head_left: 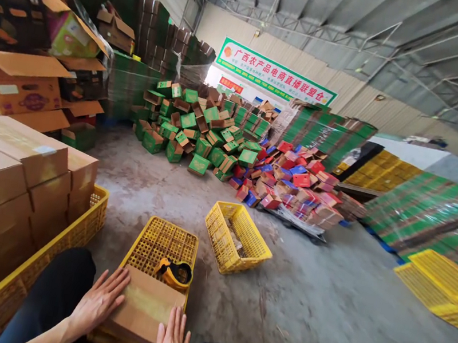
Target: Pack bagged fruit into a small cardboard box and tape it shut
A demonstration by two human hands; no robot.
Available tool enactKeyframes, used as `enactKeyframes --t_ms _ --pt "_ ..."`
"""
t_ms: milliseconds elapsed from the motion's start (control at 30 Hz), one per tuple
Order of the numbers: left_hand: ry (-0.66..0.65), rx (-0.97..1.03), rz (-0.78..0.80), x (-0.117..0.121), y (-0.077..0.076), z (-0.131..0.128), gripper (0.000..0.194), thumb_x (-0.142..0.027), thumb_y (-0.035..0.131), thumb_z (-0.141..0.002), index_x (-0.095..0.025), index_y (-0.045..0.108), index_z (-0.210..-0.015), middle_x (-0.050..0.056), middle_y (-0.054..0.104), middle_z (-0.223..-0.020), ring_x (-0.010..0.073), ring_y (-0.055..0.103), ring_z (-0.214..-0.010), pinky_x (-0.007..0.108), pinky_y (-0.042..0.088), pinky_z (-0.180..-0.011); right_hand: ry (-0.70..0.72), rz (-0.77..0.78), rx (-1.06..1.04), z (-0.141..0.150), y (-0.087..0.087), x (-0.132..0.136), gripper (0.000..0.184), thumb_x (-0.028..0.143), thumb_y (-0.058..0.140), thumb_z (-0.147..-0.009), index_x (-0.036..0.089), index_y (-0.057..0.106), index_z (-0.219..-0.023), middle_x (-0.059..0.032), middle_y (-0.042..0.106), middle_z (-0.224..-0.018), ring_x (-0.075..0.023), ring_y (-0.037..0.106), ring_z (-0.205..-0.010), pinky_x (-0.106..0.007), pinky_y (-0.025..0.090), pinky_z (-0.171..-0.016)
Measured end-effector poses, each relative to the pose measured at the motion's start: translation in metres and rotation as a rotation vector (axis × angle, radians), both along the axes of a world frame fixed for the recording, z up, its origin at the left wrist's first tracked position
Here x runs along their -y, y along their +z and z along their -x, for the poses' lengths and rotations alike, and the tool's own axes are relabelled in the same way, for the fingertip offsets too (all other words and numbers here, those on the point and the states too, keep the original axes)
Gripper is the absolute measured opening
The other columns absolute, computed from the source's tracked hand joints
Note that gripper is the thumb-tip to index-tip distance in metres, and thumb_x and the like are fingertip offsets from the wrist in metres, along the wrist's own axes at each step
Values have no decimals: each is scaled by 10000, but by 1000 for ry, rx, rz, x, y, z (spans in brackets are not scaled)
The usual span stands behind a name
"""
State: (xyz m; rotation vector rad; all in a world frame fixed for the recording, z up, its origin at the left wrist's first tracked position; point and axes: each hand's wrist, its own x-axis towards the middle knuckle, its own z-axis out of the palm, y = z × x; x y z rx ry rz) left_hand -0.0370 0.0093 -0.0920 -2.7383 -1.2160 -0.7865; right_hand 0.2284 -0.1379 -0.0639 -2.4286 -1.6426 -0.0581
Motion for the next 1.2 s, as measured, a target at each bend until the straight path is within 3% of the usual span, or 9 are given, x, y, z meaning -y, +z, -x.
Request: enactKeyframes --t_ms 200,400,500,567,700,833,967,1067,1200 --pt "76 48 0 14 -9 -29 482 -395 471 -1024 -276 577 -1479 77 520 -1563 291 487 -1445 479 405 -1177 -11 -45 -49 32 5 -13 578 496 273 -1065 231 558 -1492 -119 492 -1560 -359 434 -1472 -606 400 -1167" --pt "-48 24 63 31 -9 -54 537 -212 489 -966 -315 564 -1489 50 521 -1563 283 507 -1427 445 450 -1133 116 -119 -149 84 12 -37 485 361 308 -1082 257 571 -1477 -72 548 -1523 -285 477 -1455 -515 373 -1217" --pt "-108 18 103 31 -6 -54 561 -225 483 -969 -301 522 -1523 53 511 -1568 273 506 -1430 436 423 -1157 124 -119 -157 93 18 -45 490 348 291 -1089 241 574 -1474 -90 570 -1500 -292 495 -1441 -526 382 -1208" --pt "-123 11 124 29 -2 -51 538 -275 482 -983 -298 529 -1519 57 501 -1575 278 506 -1430 442 423 -1157 112 -102 -170 92 23 -47 488 383 302 -1091 246 567 -1477 -88 567 -1501 -295 498 -1438 -539 378 -1208" --pt "-28 -11 145 24 7 -46 494 -361 429 -1020 -293 568 -1490 68 468 -1597 301 488 -1442 500 433 -1131 60 -94 -197 79 33 -42 479 425 320 -1091 281 539 -1493 -56 546 -1525 -261 476 -1457 -524 332 -1238" --pt "29 -37 170 20 10 -34 535 -393 335 -1032 -300 522 -1524 51 430 -1625 292 400 -1500 571 317 -1191 -10 -75 -155 52 34 -25 505 465 343 -1083 265 498 -1520 -67 512 -1553 -263 450 -1475 -516 316 -1245" --pt "95 -60 214 17 8 -17 595 -460 272 -1031 -270 472 -1559 41 373 -1657 293 286 -1554 589 214 -1227 -52 -61 -83 30 26 -3 535 463 319 -1085 242 447 -1555 -92 454 -1593 -278 425 -1490 -513 369 -1213" --pt "121 -68 242 17 4 -10 635 -509 251 -1028 -250 456 -1569 47 347 -1670 306 246 -1567 573 217 -1228 -56 -68 -82 28 22 4 563 468 323 -1082 222 401 -1582 -90 386 -1630 -281 387 -1511 -477 392 -1204" --pt "134 -47 231 18 1 -13 680 -500 174 -1036 -187 467 -1563 94 338 -1671 308 210 -1580 572 219 -1227 -94 -46 -130 36 24 2 590 492 352 -1074 214 373 -1593 -87 337 -1652 -308 313 -1542 -523 337 -1232"
